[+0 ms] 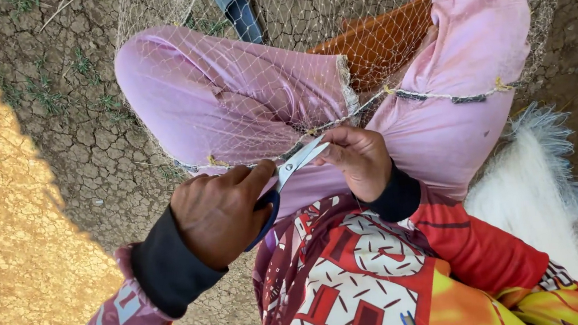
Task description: Repairing a fishing net using scissors and a small tool while sitting on the ground.
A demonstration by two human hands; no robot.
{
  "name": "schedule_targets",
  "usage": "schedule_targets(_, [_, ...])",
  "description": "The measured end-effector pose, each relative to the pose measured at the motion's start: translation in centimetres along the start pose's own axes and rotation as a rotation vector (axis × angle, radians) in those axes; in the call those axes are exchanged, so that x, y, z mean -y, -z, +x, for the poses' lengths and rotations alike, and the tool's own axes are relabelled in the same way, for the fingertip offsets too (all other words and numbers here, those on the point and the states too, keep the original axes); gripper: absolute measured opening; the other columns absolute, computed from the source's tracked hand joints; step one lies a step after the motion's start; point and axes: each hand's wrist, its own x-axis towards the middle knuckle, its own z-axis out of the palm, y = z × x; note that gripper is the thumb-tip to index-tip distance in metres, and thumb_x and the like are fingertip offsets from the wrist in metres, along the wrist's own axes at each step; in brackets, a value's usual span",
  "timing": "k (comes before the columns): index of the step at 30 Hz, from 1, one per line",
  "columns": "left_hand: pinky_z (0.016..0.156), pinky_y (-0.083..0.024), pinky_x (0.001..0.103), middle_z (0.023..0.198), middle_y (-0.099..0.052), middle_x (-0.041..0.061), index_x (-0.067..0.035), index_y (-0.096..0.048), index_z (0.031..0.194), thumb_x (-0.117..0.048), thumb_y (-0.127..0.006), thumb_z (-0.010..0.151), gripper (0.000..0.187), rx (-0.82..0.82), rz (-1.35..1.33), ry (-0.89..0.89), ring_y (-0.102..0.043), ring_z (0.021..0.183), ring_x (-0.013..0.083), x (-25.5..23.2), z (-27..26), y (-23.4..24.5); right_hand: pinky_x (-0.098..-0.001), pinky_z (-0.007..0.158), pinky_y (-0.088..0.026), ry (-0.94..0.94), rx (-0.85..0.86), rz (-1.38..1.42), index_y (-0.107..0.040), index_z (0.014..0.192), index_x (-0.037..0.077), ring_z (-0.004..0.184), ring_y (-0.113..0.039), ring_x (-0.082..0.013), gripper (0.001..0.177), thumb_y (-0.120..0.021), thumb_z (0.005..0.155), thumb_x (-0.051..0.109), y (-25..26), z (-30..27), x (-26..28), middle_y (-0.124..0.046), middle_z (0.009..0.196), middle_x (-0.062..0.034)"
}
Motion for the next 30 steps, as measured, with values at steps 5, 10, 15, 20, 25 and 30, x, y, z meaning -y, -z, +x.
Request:
schedule_targets(5, [0.07, -0.061, 0.048, 0.092, -0.074, 0.005, -0.02, -0.063, 0.132, -0.033, -0.076, 0.08, 0.055, 0.034, 0.009, -0.024, -0.077, 0.074, 0.0345, -0.1, 0.4, 0.4, -0.029, 0.069, -0.06, 0.007, 0.006, -0.082, -0.07, 0.095, -0.01, 0.068, -0.068, -0.0166, 0.02, -0.079, 0.086, 0.005, -0.3, -0.1, 1.3, -0.067, 0.068, -0.0179])
schedule_targets(10, [0.068, -0.062, 0.049, 0.092, -0.074, 0.005, -0.019, -0.063, 0.133, -0.032, -0.073, 0.082, 0.054, 0.061, 0.023, -0.031, -0.077, 0.074, 0.0359, 0.0, 0.6, 0.6, -0.0298, 0.069, -0.06, 0.011, 0.018, -0.13, -0.072, 0.095, -0.01, 0.068, -0.068, -0.0167, 0.018, -0.079, 0.087, 0.004, -0.6, -0.1, 2.0, -0.068, 0.067, -0.0182])
schedule_targets(15, [0.067, -0.062, 0.049, 0.089, -0.072, 0.002, -0.022, -0.062, 0.133, -0.033, -0.07, 0.082, 0.053, 0.056, 0.051, -0.024, -0.076, 0.071, 0.0357, 0.2, 0.5, 0.1, -0.0278, 0.07, -0.059, 0.013, 0.011, -0.165, -0.073, 0.094, -0.008, 0.069, -0.067, -0.0142, 0.014, -0.079, 0.087, 0.003, -0.9, -0.1, 2.4, -0.068, 0.067, -0.0165])
schedule_targets(20, [0.066, -0.062, 0.05, 0.089, -0.072, 0.003, -0.022, -0.062, 0.133, -0.032, -0.068, 0.083, 0.051, 0.069, 0.054, -0.023, -0.076, 0.072, 0.038, 0.3, 0.6, 0.4, -0.0275, 0.07, -0.059, 0.005, -0.001, -0.171, -0.072, 0.094, -0.008, 0.069, -0.067, -0.0132, 0.015, -0.079, 0.087, 0.003, -1.1, -0.3, 2.6, -0.068, 0.067, -0.0163])
schedule_targets(25, [0.064, -0.062, 0.049, 0.088, -0.072, 0.003, -0.021, -0.063, 0.132, -0.03, -0.065, 0.086, 0.047, 0.083, 0.039, -0.014, -0.076, 0.072, 0.0389, 0.3, 0.6, 0.3, -0.0279, 0.068, -0.059, 0.013, -0.007, -0.173, -0.073, 0.094, -0.009, 0.068, -0.067, -0.0146, 0.015, -0.08, 0.087, 0.002, -1.0, -0.2, 2.3, -0.068, 0.066, -0.0165])
schedule_targets(30, [0.066, -0.062, 0.053, 0.09, -0.076, 0.006, -0.018, -0.066, 0.125, -0.027, -0.071, 0.083, 0.044, 0.184, -0.099, -0.02, -0.076, 0.076, 0.0439, 0.2, 0.1, 1.1, -0.0256, 0.066, -0.062, -0.055, -0.032, -0.113, -0.072, 0.098, -0.009, 0.065, -0.07, -0.0139, 0.017, -0.078, 0.087, 0.002, -0.3, 0.4, 1.2, -0.07, 0.068, -0.0183])
